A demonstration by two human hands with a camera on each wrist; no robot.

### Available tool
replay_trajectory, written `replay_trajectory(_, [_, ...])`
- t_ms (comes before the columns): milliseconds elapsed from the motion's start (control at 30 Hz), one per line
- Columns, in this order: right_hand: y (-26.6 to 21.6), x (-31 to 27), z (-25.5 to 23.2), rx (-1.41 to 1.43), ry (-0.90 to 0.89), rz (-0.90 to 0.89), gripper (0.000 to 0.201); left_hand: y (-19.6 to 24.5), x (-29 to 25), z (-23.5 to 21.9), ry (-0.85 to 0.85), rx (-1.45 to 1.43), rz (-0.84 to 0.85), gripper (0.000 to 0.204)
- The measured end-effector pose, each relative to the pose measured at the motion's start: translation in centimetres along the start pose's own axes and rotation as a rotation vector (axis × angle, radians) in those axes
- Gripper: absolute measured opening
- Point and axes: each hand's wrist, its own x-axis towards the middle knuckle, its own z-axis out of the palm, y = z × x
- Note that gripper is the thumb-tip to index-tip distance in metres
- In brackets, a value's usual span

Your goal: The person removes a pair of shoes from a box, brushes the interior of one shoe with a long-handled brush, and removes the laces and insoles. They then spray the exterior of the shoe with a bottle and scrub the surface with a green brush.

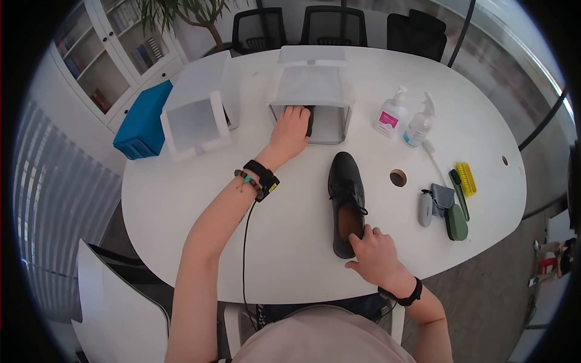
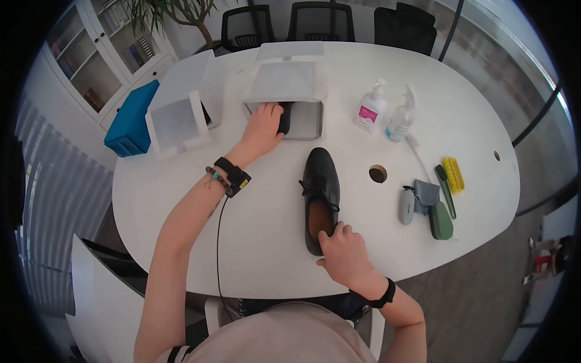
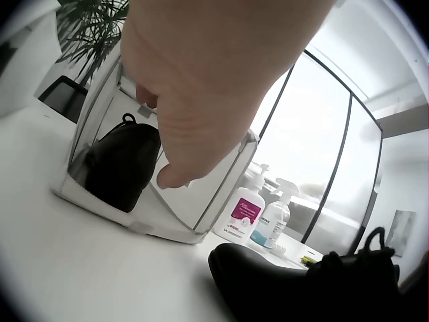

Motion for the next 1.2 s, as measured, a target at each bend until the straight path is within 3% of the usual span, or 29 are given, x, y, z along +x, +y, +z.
replay_trajectory(33, [0.1,-0.2,0.5,0.013,0.061,0.006,0.047,-0.4,0.4,0.3,0.001,-0.006,0.001,0.062])
replay_trajectory(100, [0.4,-0.3,0.9,0.060,0.075,0.026,0.047,-1.2,0.8,0.9,-0.178,0.051,0.029,0.069])
replay_trajectory(233, [0.4,-0.6,1.4,0.120,0.083,0.071,0.051,-2.3,0.9,2.1,-0.174,0.133,0.061,0.064])
replay_trajectory(300, [0.4,-0.6,1.5,0.119,0.096,0.071,0.051,-3.0,1.2,2.6,-0.113,0.147,0.157,0.053])
replay_trajectory(433, [0.6,-0.7,1.7,0.137,0.104,0.076,0.052,-2.2,2.5,-0.2,-0.088,0.134,0.117,0.043])
replay_trajectory(500, [0.5,-0.8,1.6,0.143,0.111,0.080,0.056,-1.2,2.1,-2.2,-0.170,0.028,0.092,0.039])
replay_trajectory(633, [0.2,-0.8,1.6,0.159,0.145,0.073,0.071,2.2,-2.4,-5.7,-0.188,0.090,0.281,0.033])
replay_trajectory(867, [0.1,-1.1,1.9,0.163,0.116,0.078,0.088,10.0,-14.0,-13.6,-0.189,-0.044,0.271,0.030])
replay_trajectory(933, [-0.1,-1.1,2.0,0.183,0.207,0.051,0.091,12.3,-16.7,-15.1,-0.261,-0.086,0.267,0.030])
replay_trajectory(1033, [-0.7,-1.3,2.4,0.185,0.313,0.013,0.094,15.0,-20.1,-14.3,-0.333,-0.084,0.265,0.031])
replay_trajectory(1200, [-0.8,-1.6,3.3,0.295,0.244,0.019,0.088,17.4,-21.0,-13.1,-0.283,-0.056,0.245,0.036])
